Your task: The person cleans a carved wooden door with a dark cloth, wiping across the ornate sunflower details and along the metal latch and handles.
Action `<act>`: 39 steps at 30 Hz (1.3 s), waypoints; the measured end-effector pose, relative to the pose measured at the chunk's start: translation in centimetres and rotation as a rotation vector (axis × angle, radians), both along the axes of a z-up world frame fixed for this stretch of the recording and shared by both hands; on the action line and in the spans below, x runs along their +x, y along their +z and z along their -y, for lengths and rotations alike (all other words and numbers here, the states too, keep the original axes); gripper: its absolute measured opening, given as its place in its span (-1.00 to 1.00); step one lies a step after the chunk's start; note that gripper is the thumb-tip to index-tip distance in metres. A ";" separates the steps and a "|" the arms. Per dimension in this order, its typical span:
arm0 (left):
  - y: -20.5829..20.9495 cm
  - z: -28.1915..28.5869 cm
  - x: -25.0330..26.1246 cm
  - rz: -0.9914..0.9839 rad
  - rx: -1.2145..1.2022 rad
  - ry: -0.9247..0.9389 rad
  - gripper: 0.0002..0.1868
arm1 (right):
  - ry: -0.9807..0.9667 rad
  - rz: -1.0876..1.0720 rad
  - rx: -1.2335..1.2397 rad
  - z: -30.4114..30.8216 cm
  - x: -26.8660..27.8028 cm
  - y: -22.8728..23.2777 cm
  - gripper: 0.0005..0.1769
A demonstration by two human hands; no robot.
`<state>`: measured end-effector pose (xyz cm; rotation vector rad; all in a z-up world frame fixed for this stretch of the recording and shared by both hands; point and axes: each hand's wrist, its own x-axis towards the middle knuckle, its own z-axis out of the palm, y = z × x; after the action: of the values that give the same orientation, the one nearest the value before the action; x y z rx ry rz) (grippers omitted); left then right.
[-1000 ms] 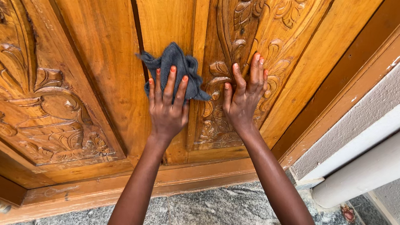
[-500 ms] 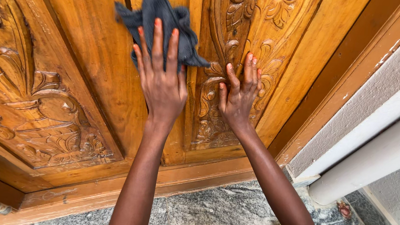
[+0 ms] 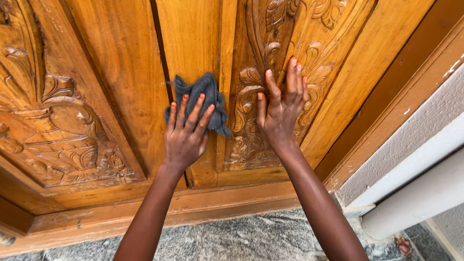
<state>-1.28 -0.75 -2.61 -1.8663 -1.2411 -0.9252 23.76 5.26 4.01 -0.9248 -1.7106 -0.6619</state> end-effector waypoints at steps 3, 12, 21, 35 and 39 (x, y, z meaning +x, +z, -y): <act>3.8 0.0 1.2 0.128 0.022 -0.044 -0.16 | 0.002 0.009 -0.001 -0.2 0.3 0.0 -0.37; 16.3 -0.3 4.2 0.318 0.149 0.062 -0.38 | 0.026 0.003 -0.030 0.1 -0.2 -0.2 -0.40; 17.8 -2.1 3.5 0.287 0.267 0.015 -0.32 | 0.034 0.056 -0.067 0.7 0.4 0.1 -0.30; 3.0 0.3 0.0 -0.004 -0.012 0.039 -0.18 | 0.001 0.074 -0.043 -0.3 0.7 -0.6 -0.23; 5.7 0.9 -0.1 0.028 -0.030 -0.014 -0.17 | 0.003 0.066 -0.024 -0.3 0.4 -0.6 -0.22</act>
<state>-1.38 -1.66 3.08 -1.8935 -1.2660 -0.9479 24.17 5.60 3.46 -0.9263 -1.7811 -0.6777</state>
